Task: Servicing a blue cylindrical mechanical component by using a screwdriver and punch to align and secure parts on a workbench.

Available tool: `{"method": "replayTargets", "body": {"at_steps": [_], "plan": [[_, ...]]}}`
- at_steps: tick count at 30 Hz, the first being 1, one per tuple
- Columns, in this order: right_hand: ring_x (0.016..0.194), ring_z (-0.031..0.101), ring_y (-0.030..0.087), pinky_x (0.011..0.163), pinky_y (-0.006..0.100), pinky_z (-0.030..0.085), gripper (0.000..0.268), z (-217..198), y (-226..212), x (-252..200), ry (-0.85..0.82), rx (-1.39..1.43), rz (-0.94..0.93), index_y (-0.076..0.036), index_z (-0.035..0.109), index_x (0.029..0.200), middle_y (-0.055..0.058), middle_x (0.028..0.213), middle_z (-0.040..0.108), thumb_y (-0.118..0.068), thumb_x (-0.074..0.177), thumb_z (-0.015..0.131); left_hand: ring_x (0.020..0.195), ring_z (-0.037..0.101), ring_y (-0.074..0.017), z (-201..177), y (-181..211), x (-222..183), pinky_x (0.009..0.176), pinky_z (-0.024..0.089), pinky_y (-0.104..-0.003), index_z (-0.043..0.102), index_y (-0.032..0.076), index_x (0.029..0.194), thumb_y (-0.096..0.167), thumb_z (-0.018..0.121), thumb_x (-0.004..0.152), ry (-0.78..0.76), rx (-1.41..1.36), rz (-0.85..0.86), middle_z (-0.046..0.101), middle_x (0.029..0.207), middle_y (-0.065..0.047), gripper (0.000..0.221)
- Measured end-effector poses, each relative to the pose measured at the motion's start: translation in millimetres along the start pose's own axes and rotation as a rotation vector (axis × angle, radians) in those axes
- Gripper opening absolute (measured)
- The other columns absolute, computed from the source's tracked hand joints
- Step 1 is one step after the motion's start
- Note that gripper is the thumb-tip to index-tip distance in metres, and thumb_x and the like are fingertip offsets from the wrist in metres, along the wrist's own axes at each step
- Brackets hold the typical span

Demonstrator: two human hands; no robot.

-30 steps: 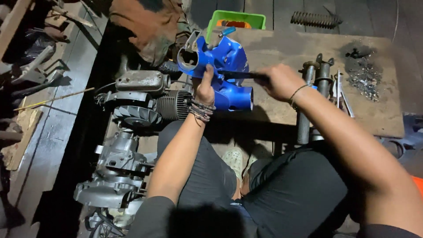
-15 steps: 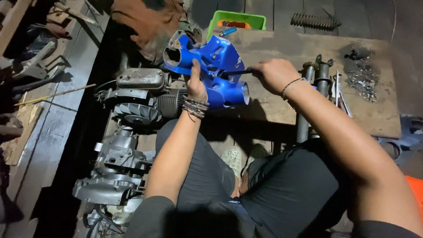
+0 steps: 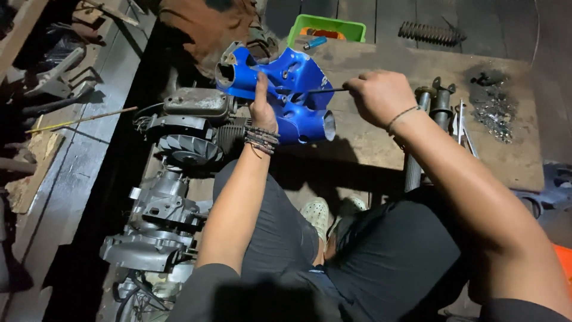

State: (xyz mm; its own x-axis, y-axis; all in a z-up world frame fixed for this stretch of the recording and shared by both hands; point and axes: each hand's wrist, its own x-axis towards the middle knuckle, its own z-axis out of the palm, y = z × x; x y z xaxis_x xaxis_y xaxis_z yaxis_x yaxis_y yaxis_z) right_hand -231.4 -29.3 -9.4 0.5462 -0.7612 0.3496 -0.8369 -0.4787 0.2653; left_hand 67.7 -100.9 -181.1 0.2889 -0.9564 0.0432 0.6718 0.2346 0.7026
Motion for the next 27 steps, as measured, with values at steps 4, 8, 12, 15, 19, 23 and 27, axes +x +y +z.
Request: {"method": "replayTargets", "body": {"at_steps": [4,8,12,15,19,23,27], "plan": [[0.076,0.074,0.029,0.064,0.046,0.06,0.015,-34.2,-43.2,4.7,-0.036,0.216,-0.031,-0.029,0.074,0.103,0.003,0.078,0.07,-0.034,0.097,0.061,0.122,0.06,-0.0395,31.3,21.1,-16.9,0.105,0.049,-0.056,0.062,-0.011,0.13,0.043,0.081,0.096,0.07,-0.11,0.03,0.067,0.12,-0.032,0.067],[0.075,0.074,0.029,0.064,0.043,0.06,0.023,-18.1,-38.3,8.7,-0.021,0.145,-0.102,-0.028,0.074,0.106,0.004,0.082,0.072,-0.024,0.096,0.054,0.121,0.062,-0.0384,29.9,17.9,-19.4,0.102,0.053,-0.055,0.063,-0.006,0.132,0.045,0.082,0.095,0.061,-0.07,-0.02,0.066,0.124,-0.03,0.065],[0.074,0.067,0.018,0.063,0.029,0.055,0.01,-42.7,-29.3,12.1,0.181,-0.043,-0.141,-0.032,0.067,0.086,-0.005,0.075,0.062,-0.031,0.095,0.062,0.124,0.06,-0.0359,16.6,2.4,-16.8,0.104,0.052,-0.054,0.06,-0.004,0.137,0.037,0.079,0.102,-0.034,-0.091,0.099,0.064,0.129,-0.028,0.058],[0.074,0.069,0.019,0.064,0.034,0.058,0.017,-26.1,-47.8,9.3,0.136,0.08,-0.212,-0.032,0.072,0.091,-0.003,0.077,0.067,-0.024,0.093,0.057,0.125,0.06,-0.0378,31.8,18.9,-26.9,0.104,0.053,-0.054,0.059,-0.007,0.137,0.041,0.075,0.103,-0.103,-0.099,0.035,0.064,0.13,-0.026,0.061],[0.072,0.067,0.018,0.063,0.033,0.056,0.01,-13.3,-23.0,9.2,0.139,-0.043,-0.153,-0.033,0.072,0.089,-0.004,0.073,0.065,-0.029,0.093,0.063,0.125,0.061,-0.0324,-2.1,-42.6,-3.6,0.106,0.053,-0.052,0.061,0.001,0.139,0.03,0.074,0.104,-0.125,-0.131,0.139,0.065,0.132,-0.022,0.047],[0.073,0.07,0.024,0.062,0.039,0.057,0.01,-72.4,-47.1,3.3,-0.044,0.017,-0.043,-0.027,0.07,0.091,0.002,0.074,0.066,-0.035,0.094,0.065,0.132,0.053,-0.0283,-2.6,-39.4,-12.7,0.111,0.048,-0.049,0.059,0.003,0.142,0.024,0.073,0.105,-0.084,-0.046,0.219,0.061,0.138,-0.019,0.045],[0.066,0.075,0.029,0.055,0.045,0.058,0.023,-36.4,-45.6,0.8,-0.25,-0.043,0.027,-0.016,0.069,0.086,0.006,0.065,0.07,-0.031,0.095,0.054,0.137,0.046,-0.0417,27.7,2.1,-34.4,0.12,0.036,-0.053,0.051,-0.011,0.144,0.03,0.067,0.107,-0.058,0.0,0.141,0.052,0.142,-0.032,0.057]]}}
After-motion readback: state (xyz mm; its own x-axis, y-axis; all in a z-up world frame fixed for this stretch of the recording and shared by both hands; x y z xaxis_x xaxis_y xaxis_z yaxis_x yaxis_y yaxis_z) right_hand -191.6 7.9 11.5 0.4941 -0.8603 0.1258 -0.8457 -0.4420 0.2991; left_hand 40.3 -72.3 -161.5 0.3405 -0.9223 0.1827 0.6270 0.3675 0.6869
